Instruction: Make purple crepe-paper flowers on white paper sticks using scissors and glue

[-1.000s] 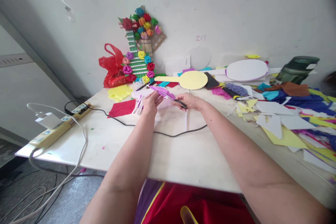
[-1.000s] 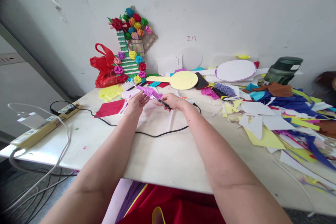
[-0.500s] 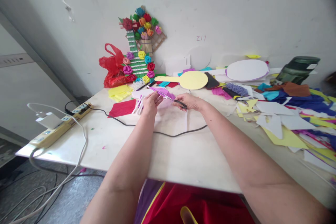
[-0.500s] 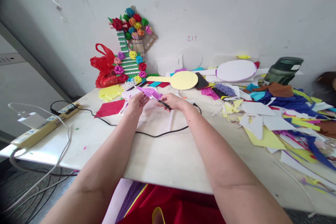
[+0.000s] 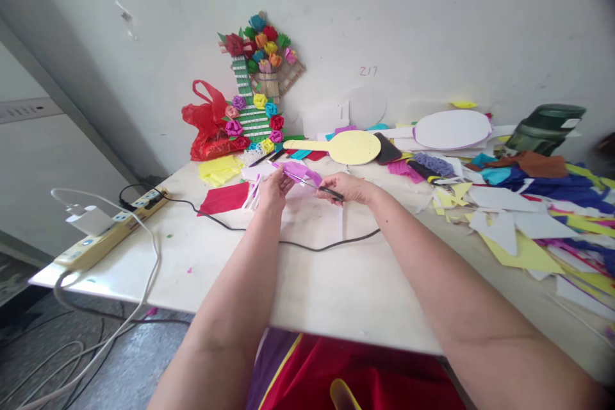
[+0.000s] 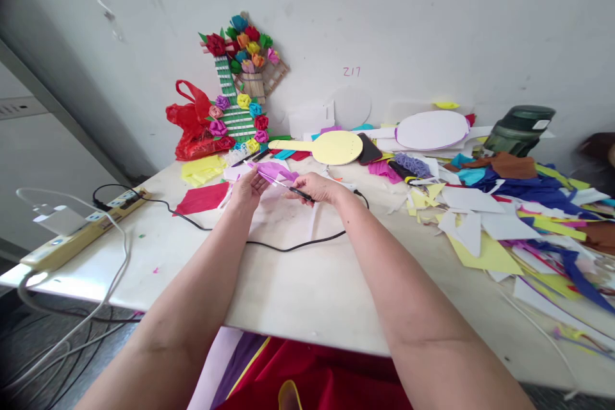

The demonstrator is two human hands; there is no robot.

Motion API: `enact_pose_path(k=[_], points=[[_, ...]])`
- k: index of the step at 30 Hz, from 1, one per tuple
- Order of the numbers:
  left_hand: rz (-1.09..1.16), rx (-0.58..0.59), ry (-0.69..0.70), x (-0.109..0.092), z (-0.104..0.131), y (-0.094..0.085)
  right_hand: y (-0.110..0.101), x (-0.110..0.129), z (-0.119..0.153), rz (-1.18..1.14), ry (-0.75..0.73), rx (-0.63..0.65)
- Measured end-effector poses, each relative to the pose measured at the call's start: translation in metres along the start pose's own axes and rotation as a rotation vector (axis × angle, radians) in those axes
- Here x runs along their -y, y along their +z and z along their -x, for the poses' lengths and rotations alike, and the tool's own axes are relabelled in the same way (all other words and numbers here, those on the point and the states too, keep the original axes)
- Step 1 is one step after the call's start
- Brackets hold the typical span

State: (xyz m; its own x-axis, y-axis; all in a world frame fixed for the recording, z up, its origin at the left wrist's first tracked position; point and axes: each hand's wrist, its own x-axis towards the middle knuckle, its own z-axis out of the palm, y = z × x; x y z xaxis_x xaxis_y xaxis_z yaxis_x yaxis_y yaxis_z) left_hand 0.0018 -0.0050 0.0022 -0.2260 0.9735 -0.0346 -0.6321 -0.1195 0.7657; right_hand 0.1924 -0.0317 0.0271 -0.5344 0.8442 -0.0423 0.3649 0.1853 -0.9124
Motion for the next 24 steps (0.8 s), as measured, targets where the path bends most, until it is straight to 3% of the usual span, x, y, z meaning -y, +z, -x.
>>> enact_pose_path(k=[24], points=[[0.035,0.045,-0.040,0.0000,-0.0072,-0.0047,-0.0029,0.0044,0.0045,-0.042,-0.002,0.101]])
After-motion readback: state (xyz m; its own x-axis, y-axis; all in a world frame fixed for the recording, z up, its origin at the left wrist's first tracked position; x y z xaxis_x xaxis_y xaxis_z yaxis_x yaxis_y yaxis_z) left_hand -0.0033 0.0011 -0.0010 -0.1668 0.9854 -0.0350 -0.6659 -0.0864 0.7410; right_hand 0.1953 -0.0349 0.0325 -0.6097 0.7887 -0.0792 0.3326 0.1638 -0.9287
